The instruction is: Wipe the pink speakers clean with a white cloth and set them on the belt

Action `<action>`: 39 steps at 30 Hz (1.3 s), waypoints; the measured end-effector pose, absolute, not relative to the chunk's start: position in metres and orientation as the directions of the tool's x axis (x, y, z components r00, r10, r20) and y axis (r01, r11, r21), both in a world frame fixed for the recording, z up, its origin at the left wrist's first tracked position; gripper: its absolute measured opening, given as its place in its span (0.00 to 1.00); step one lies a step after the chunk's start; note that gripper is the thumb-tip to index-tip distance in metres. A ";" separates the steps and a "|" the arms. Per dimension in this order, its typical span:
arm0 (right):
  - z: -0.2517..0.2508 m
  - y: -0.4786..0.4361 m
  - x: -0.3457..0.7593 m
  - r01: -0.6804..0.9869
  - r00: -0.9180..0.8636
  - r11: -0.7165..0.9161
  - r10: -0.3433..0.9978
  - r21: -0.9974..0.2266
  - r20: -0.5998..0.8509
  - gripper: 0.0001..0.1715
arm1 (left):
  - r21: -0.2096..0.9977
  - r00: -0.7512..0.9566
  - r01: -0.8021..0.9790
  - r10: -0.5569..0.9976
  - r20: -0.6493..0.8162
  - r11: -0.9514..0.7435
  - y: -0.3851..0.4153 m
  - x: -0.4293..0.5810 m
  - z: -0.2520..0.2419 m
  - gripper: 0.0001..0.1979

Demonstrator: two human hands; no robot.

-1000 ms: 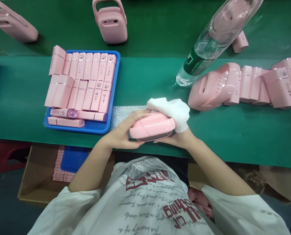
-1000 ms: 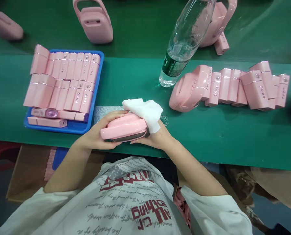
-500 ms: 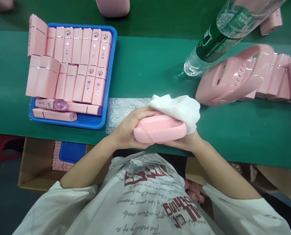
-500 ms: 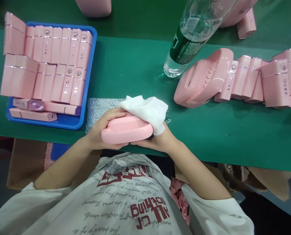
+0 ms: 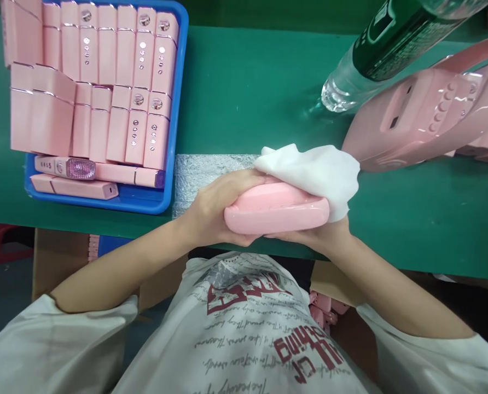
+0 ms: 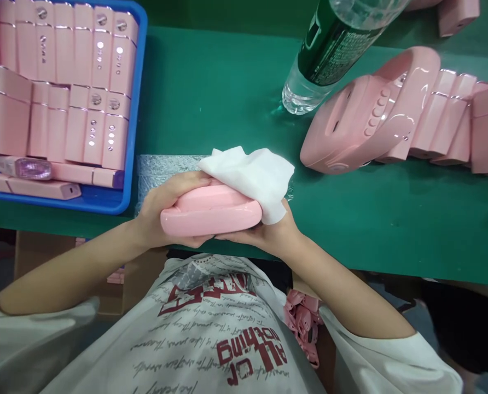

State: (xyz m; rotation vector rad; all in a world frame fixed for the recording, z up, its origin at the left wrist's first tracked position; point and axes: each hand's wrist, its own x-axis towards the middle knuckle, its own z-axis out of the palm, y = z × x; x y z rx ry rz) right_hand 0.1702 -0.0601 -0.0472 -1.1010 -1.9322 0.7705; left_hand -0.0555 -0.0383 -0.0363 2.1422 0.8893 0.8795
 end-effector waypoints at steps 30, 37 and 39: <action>-0.029 -0.031 0.169 0.060 -0.462 0.164 0.879 -0.985 0.118 0.50 | 0.802 0.516 0.375 0.823 0.236 -0.465 -0.029 -0.054 -0.022 0.35; -0.011 -0.026 0.176 0.071 -0.555 0.223 0.819 -0.972 0.147 0.53 | 0.718 0.564 0.477 0.803 0.192 -0.507 -0.015 -0.069 -0.031 0.36; -0.009 -0.031 0.179 0.021 -0.522 0.271 0.824 -0.962 0.221 0.47 | 0.700 0.548 0.497 0.810 0.206 -0.514 -0.015 -0.072 -0.034 0.40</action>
